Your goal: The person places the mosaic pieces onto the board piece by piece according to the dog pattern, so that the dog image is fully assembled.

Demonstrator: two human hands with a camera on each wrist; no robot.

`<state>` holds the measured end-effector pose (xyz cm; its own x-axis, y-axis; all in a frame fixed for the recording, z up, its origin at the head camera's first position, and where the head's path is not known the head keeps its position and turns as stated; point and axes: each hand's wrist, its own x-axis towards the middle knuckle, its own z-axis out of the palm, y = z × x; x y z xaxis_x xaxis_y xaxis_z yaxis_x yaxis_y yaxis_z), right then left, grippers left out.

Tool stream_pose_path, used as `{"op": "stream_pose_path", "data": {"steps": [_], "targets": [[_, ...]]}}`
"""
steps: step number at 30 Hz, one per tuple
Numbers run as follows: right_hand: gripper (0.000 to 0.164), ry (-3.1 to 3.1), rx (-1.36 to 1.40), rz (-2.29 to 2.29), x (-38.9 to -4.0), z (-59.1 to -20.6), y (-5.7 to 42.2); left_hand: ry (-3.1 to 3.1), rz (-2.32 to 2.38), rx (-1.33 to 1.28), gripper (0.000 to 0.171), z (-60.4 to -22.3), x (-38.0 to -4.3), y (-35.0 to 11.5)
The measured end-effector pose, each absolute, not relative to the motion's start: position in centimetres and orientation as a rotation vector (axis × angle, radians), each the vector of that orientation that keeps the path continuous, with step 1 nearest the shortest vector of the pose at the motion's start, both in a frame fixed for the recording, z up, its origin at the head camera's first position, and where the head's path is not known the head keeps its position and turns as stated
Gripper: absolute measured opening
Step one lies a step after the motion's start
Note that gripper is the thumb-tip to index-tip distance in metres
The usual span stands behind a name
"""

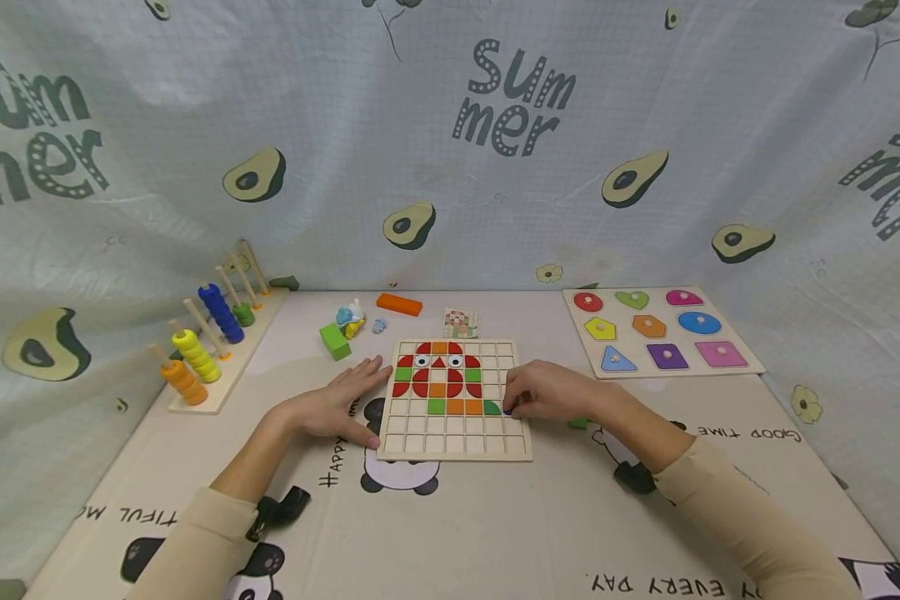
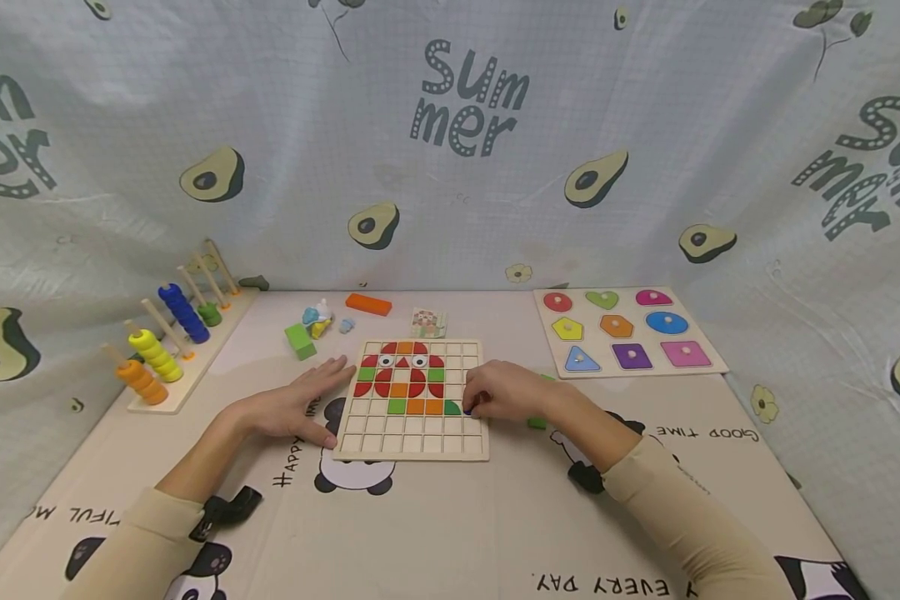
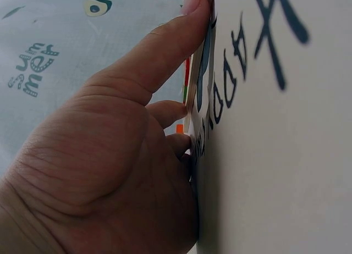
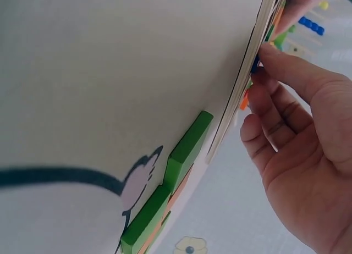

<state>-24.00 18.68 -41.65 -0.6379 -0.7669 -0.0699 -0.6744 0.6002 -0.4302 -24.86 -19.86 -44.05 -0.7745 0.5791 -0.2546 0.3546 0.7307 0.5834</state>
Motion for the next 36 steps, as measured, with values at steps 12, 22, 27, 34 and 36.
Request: {"op": "stream_pose_path", "data": {"steps": [12,22,27,34,36], "targets": [[0.014,2.526,-1.162,-0.664,-24.3,-42.1,19.1,2.504,0.731,0.715,0.116,-44.2,-24.7,-19.9],[0.021,2.728,-1.001,-0.822,-23.9,-40.0,23.8,2.493,0.745,0.704,0.116,-44.2,-24.6,-19.8],[0.027,2.717,-0.916,-0.864,-23.4,-39.6,26.3,2.496,0.736,0.703,0.116,-44.1,-24.6,-19.9],[0.029,2.536,-0.880,-0.755,-22.3,-40.7,27.7,2.501,0.733,0.714,0.116,-44.0,-24.9,-20.0],[0.029,2.523,-0.878,-0.737,-22.1,-41.0,27.7,2.501,0.731,0.713,0.116,-44.0,-24.9,-20.0]]}}
